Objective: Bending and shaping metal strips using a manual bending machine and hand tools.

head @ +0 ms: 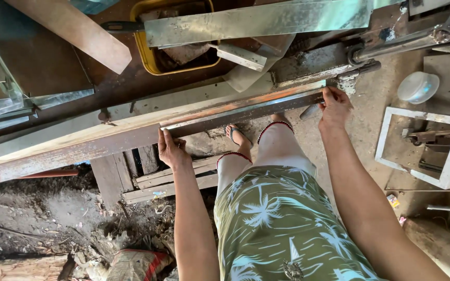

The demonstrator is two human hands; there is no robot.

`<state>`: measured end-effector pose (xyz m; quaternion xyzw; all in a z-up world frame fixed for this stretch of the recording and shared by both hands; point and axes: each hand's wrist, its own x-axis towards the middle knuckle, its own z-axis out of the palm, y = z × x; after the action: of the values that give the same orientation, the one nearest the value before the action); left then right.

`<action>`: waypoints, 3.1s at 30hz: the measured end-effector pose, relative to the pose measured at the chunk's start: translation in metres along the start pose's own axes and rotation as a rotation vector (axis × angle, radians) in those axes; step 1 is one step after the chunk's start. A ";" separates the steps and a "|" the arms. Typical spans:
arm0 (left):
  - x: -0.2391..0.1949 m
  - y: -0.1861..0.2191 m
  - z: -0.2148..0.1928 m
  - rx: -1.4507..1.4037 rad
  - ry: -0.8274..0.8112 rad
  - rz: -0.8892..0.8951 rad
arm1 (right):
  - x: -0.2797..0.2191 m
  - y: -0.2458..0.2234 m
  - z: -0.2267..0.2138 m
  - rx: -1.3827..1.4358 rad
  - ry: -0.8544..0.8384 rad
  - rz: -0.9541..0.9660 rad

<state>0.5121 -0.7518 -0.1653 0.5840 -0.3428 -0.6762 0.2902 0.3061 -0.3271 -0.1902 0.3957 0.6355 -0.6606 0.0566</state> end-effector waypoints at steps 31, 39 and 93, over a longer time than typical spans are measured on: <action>0.005 -0.007 -0.003 -0.030 -0.010 0.005 | 0.000 -0.005 -0.004 -0.100 0.007 -0.050; 0.008 -0.008 -0.006 -0.033 -0.017 0.000 | -0.002 -0.007 -0.003 -0.097 0.006 -0.041; 0.007 -0.001 -0.004 -0.016 -0.039 0.022 | -0.007 -0.006 0.007 -0.085 0.085 -0.031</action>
<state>0.5150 -0.7571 -0.1704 0.5644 -0.3493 -0.6871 0.2956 0.3040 -0.3349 -0.1824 0.4109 0.6708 -0.6163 0.0363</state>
